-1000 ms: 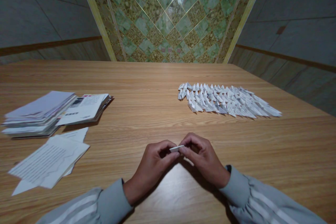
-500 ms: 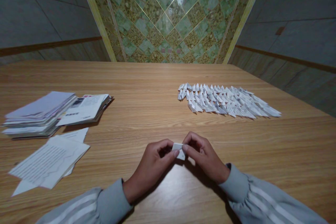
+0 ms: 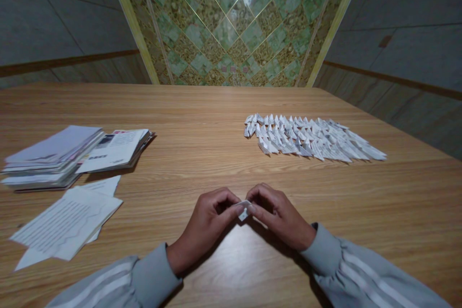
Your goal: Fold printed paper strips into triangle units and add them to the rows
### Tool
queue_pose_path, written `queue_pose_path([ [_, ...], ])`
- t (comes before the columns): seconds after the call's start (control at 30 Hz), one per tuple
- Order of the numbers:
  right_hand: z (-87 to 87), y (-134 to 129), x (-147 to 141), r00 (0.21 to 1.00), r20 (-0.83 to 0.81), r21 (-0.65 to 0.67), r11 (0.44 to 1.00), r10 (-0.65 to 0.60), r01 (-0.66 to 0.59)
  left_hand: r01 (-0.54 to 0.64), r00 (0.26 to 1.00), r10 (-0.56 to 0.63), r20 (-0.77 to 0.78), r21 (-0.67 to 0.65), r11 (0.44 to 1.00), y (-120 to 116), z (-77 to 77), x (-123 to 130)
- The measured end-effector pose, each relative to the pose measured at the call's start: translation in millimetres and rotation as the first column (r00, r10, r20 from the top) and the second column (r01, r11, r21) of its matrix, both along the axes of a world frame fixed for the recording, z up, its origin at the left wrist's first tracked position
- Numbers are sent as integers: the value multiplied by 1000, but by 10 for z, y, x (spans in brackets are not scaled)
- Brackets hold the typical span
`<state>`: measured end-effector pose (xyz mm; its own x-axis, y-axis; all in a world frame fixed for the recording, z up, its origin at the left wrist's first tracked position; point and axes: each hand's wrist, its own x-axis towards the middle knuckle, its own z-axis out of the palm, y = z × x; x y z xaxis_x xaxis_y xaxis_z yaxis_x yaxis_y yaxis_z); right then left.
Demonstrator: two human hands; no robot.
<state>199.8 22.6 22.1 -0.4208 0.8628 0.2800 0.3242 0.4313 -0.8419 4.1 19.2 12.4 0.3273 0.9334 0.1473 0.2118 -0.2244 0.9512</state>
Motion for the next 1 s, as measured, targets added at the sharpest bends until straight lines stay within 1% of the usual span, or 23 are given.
queue_pose_path([
  [0.07,-4,-11,-8,1000,13,57,998,-12,11,-1,996,9,-85,84,996,-18,16,5],
  [0.1,-10,-15,-12,1000,11,72,997,-19,18,-2,995,11,-95,97,995,-26,17,7],
  [0.13,-19,-17,-15,1000,1,74,997,-26,26,-8,997,14,-78,81,997,-31,14,9],
  [0.2,-41,-12,-14,999,-42,32,999,-29,30,-31,999,31,20,-27,999,-27,-7,12],
  [0.3,-70,5,-2,992,-122,-68,998,-18,10,-17,984,55,168,-225,974,9,-46,17],
  [0.33,-73,8,3,991,-130,-92,996,-13,1,-6,980,57,189,-260,966,23,-55,19],
  [0.4,-63,7,8,995,-101,-94,996,-10,0,-13,981,64,186,-265,964,41,-56,20],
  [0.47,-37,-2,7,999,-39,-38,999,-14,12,-48,990,71,125,-175,983,38,-35,18],
  [0.53,-7,-13,0,1000,5,35,999,-10,10,-60,998,60,24,-15,998,18,-1,11],
  [0.6,13,-19,-8,1000,17,78,997,9,-10,-37,997,46,-63,136,990,-8,30,2],
  [0.63,18,-21,-11,1000,19,90,996,17,-18,-23,995,40,-87,183,983,-19,40,-1],
  [0.67,18,-21,-14,1000,19,100,995,21,-23,-15,995,35,-96,202,979,-27,44,-2],
  [0.7,16,-21,-16,1000,19,106,994,20,-22,-15,996,32,-88,190,982,-32,42,-1],
  [0.73,10,-20,-16,1000,14,108,994,12,-13,-18,997,28,-66,148,989,-34,34,3],
  [0.8,-5,-18,-14,1000,-15,90,996,-20,21,-9,1000,9,16,3,1000,-28,6,18],
  [0.87,-21,-16,-10,996,-74,30,998,-51,54,36,992,-18,124,-150,988,-14,-26,35],
  [0.9,-27,-16,-8,993,-106,-5,998,-61,60,62,986,-29,164,-197,978,-6,-40,41],
  [0.93,-32,-16,-7,989,-131,-36,998,-63,59,74,982,-33,185,-222,972,3,-50,46],
  [1.0,-35,-18,-6,987,-155,-78,996,-49,37,59,983,-18,184,-223,973,17,-56,48],
])
